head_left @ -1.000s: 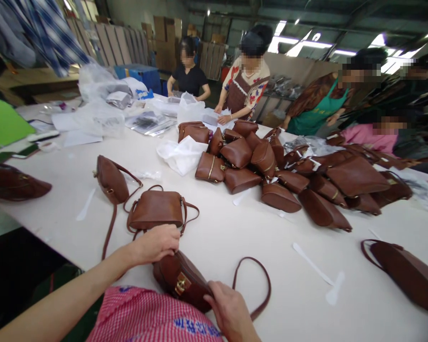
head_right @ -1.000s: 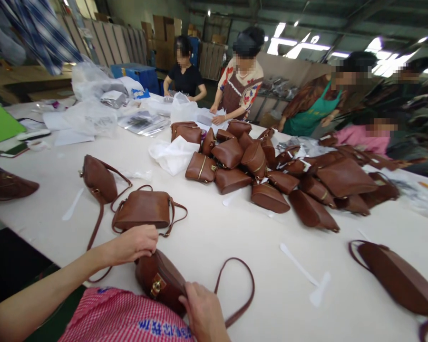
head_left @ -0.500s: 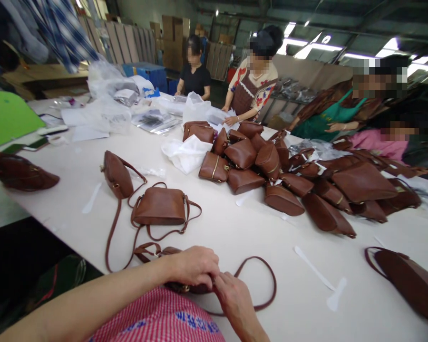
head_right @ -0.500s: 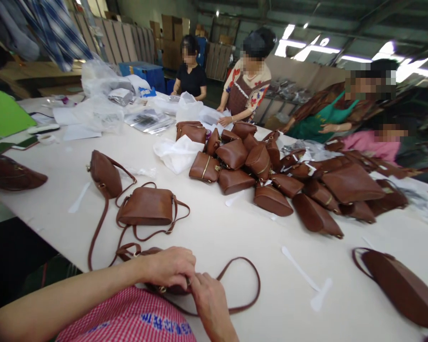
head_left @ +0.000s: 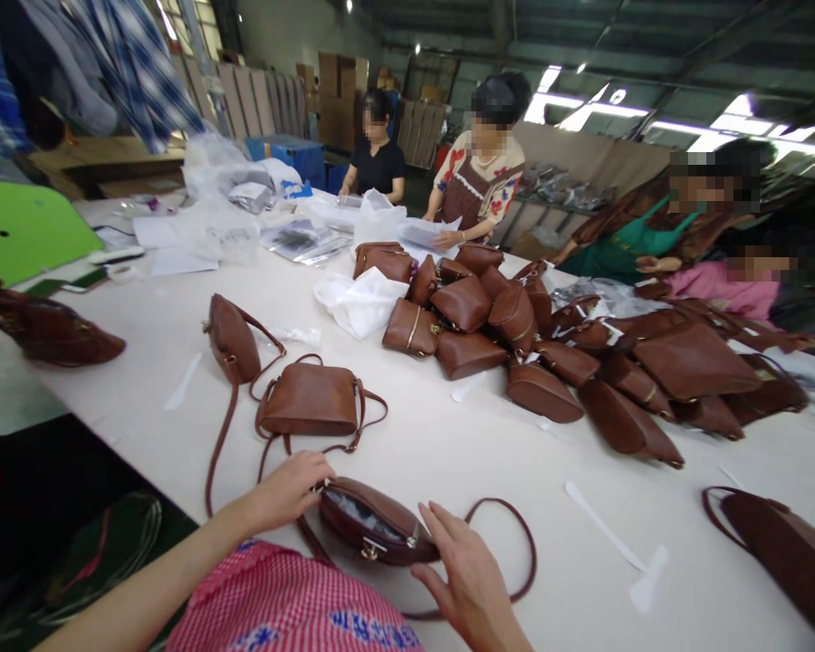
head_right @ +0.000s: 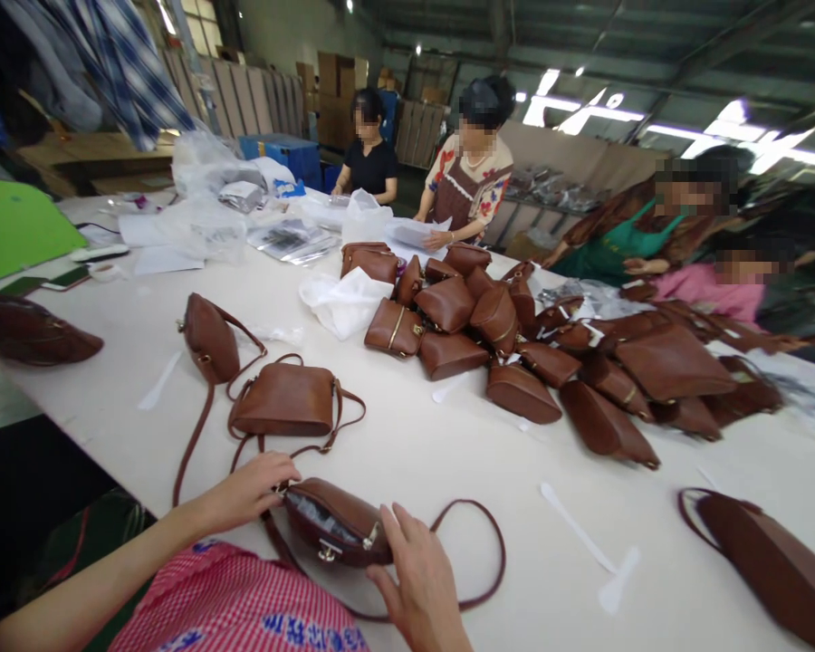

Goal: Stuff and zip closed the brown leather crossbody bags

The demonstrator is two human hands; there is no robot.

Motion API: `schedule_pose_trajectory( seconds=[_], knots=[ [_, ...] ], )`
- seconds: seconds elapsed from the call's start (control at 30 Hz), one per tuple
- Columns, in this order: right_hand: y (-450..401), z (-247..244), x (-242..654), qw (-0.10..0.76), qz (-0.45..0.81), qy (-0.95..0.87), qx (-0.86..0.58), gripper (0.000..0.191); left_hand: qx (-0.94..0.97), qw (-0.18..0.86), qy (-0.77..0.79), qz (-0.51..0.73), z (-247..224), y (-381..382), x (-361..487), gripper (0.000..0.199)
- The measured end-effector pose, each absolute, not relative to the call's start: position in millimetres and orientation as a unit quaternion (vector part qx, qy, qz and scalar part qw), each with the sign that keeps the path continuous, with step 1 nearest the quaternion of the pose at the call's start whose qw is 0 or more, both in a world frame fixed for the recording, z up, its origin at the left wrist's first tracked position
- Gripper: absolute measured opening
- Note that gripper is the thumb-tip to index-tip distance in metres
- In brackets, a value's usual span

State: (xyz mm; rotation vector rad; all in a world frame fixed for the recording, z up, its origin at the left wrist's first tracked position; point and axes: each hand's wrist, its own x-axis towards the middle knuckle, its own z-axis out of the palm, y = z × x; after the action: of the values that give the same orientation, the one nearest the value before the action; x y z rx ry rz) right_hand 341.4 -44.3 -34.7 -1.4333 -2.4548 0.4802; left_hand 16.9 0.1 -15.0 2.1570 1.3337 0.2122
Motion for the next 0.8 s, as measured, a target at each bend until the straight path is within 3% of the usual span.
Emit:
schedule_pose_trajectory(
  seconds=[0.07,0.13,0.23,0.3,0.43,0.6,0.7,0.8],
  knots=[
    [-45,-30,335,0.128,0.173,-0.853,-0.476,0.077,0.811,0.295,0.501,0.072,-14,0,19,0.021],
    [-43,-24,328,0.098,0.197,-0.857,-0.466,0.065,0.818,0.293,0.490,0.074,-10,-2,24,0.026],
    [-38,-13,319,0.055,0.250,-0.844,-0.472,0.043,0.843,0.261,0.463,0.080,-2,-9,39,0.063],
    [-33,-4,317,0.033,0.271,-0.838,-0.473,0.036,0.861,0.240,0.445,0.055,1,-14,54,0.073],
    [-24,6,321,0.002,0.211,-0.851,-0.481,0.016,0.880,0.202,0.428,0.027,-4,-14,72,0.051],
    [-31,-8,361,0.094,0.276,-0.832,-0.472,0.017,0.884,0.196,0.423,0.034,-12,-6,70,0.039],
    [-43,-23,389,0.132,0.292,-0.789,-0.525,0.021,0.876,0.239,0.417,0.043,-9,-7,70,0.045],
    [-50,-29,388,0.187,0.225,-0.808,-0.512,0.018,0.855,0.276,0.426,0.102,-1,-16,63,0.057]
  ],
)
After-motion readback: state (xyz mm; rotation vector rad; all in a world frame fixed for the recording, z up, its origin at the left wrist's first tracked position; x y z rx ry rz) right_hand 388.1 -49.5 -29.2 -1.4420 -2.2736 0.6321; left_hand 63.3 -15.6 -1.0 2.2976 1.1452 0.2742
